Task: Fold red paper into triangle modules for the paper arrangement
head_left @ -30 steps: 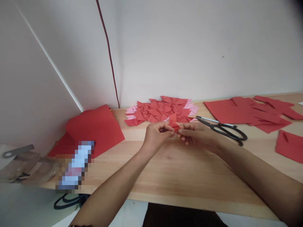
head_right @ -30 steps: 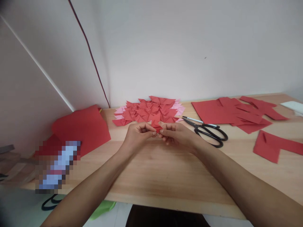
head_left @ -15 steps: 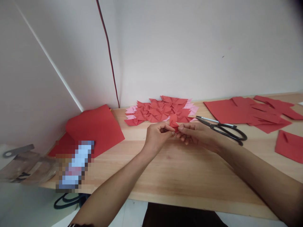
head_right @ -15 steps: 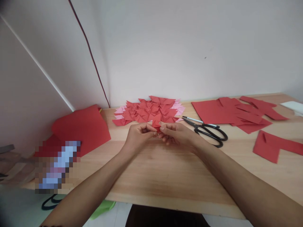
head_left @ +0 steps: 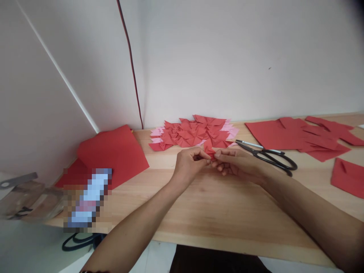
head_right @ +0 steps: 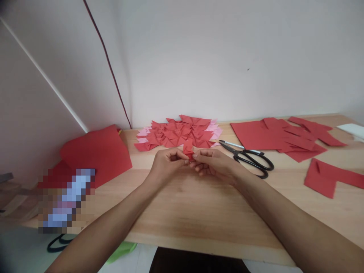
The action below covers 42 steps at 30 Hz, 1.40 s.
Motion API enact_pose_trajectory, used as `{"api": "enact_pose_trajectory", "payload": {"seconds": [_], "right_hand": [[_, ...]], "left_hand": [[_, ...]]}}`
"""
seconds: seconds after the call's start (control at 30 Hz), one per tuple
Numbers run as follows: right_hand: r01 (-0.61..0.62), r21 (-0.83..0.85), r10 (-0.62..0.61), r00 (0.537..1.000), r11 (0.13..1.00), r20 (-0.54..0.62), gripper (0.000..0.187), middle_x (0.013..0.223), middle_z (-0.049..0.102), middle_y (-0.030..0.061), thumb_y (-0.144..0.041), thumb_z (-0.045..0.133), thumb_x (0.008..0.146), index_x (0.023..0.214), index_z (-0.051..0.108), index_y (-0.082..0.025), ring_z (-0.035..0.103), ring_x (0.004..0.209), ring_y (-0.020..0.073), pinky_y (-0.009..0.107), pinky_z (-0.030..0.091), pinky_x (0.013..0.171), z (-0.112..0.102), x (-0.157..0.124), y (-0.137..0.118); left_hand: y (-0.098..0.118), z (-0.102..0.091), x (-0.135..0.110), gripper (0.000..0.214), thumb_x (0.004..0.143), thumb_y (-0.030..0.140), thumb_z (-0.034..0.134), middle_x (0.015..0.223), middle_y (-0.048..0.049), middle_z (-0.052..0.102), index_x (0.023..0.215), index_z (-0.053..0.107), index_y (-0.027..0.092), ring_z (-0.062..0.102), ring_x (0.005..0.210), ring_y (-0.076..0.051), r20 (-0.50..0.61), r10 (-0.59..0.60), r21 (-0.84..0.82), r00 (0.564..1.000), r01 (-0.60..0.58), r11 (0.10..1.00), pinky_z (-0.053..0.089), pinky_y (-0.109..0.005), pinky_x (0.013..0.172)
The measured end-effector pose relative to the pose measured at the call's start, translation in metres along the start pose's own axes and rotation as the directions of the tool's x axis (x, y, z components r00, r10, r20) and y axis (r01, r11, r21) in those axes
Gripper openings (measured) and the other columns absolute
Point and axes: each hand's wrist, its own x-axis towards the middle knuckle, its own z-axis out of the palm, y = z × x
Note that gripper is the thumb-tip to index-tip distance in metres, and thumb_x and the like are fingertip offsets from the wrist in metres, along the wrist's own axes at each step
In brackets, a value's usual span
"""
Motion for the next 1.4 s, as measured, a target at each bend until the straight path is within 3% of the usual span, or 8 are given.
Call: {"api": "enact_pose_trajectory", "payload": {"seconds": [0.37, 0.73, 0.97, 1.4], "right_hand": [[0.045, -0.131, -0.053, 0.997, 0.99, -0.057, 0.028, 0.079, 0.071, 0.0038, -0.04, 0.078, 0.069, 0.075, 0.068, -0.015, 0.06, 0.061, 0.0077, 0.019, 0.049, 0.055, 0.004, -0.0014, -0.002], [0.137, -0.293, -0.15, 0.988, 0.946, -0.022, 0.029, 0.084, 0.072, 0.0058, -0.046, 0.071, 0.074, 0.077, 0.068, -0.017, 0.063, 0.065, 0.0127, 0.026, 0.051, 0.059, 0.004, -0.0025, -0.0026], [0.178, -0.336, -0.178, 0.984, 0.925, 0.031, 0.028, 0.082, 0.071, 0.0035, -0.046, 0.067, 0.078, 0.079, 0.066, -0.019, 0.063, 0.065, 0.0119, 0.027, 0.051, 0.062, -0.0011, 0.0015, 0.0018], [0.111, -0.282, -0.114, 0.993, 0.953, 0.008, 0.028, 0.085, 0.073, 0.0047, -0.045, 0.071, 0.074, 0.075, 0.066, -0.018, 0.062, 0.064, 0.0108, 0.025, 0.049, 0.059, 0.0005, -0.0001, -0.0007]], "left_hand": [[0.0023, -0.0004, 0.0, 0.006, 0.066, 0.008, 0.066, 0.071, -0.0033, 0.067, 0.066, 0.066, 0.013, 0.061, 0.066, -0.013, -0.008, -0.028, 0.002, 1.0, 0.028, 1.0, 0.045, -0.023, 0.062], [-0.0001, -0.0025, -0.0002, 0.004, 0.067, 0.011, 0.067, 0.074, -0.0046, 0.069, 0.07, 0.067, 0.014, 0.064, 0.069, -0.015, -0.003, -0.044, 0.006, 0.999, 0.044, 0.999, 0.048, -0.025, 0.065], [-0.0003, -0.0034, 0.0008, 0.004, 0.066, 0.01, 0.066, 0.071, -0.0035, 0.067, 0.069, 0.066, 0.014, 0.063, 0.068, -0.014, 0.009, -0.028, 0.006, 1.0, 0.028, 1.0, 0.047, -0.025, 0.064], [0.0001, -0.0081, 0.0039, 0.003, 0.067, 0.011, 0.067, 0.07, -0.0027, 0.066, 0.069, 0.067, 0.014, 0.061, 0.066, -0.013, 0.061, 0.001, 0.059, 0.998, -0.004, 0.998, 0.048, -0.024, 0.064]]}}
